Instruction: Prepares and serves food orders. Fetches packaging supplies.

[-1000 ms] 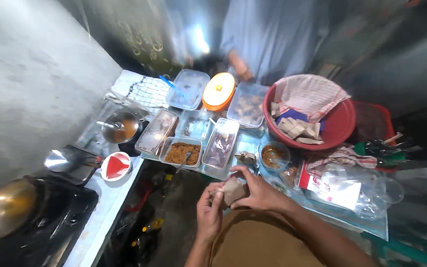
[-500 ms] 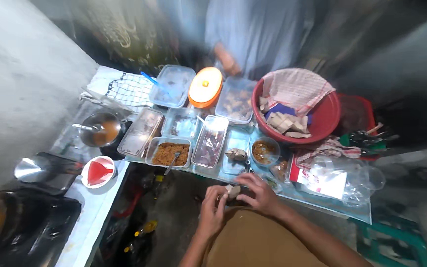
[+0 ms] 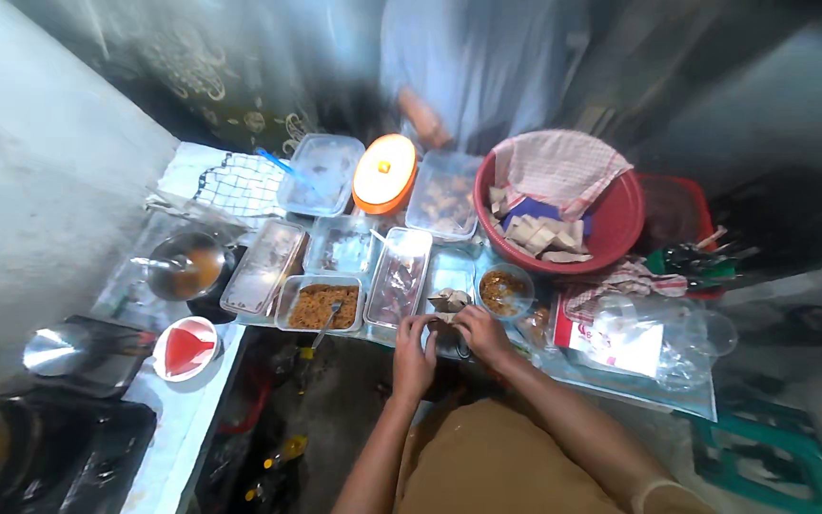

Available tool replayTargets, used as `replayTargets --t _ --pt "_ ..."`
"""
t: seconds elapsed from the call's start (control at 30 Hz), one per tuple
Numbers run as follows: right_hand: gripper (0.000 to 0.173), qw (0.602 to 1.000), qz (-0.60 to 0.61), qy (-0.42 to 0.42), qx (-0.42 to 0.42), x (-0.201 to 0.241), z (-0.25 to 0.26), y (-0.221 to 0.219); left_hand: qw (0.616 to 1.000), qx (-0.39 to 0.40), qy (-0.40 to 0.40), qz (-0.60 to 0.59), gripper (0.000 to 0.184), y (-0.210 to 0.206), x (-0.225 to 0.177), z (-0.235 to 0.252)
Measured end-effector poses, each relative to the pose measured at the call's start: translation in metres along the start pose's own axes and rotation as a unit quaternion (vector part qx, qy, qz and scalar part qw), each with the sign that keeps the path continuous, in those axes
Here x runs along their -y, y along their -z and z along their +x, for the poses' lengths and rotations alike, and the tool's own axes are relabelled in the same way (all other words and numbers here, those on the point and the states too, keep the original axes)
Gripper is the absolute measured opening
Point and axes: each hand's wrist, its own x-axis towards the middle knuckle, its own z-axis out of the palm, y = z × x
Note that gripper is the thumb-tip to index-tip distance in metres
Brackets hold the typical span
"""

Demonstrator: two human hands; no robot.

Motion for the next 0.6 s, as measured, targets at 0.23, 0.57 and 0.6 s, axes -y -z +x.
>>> replayTargets --t 0.23,0.57,0.6 --pt "0.028 0.997 0.032 -0.04 -0.059 -0.01 -0.003 -0.023 0.991 0.106 0.063 -0.045 0.047 -0.02 0.051 -0.043" --pt "0.031 0.991 0.052 -0.043 -0.113 -0.002 -0.06 -0.014 0.966 0.258 0.026 -0.023 0.04 -0.054 0.052 -0.025" --pt "0.028 0.991 0.067 -0.037 -0.107 0.0 -0.071 -0.008 0.957 0.289 0.019 -0.03 0.038 -0.051 0.053 -0.025"
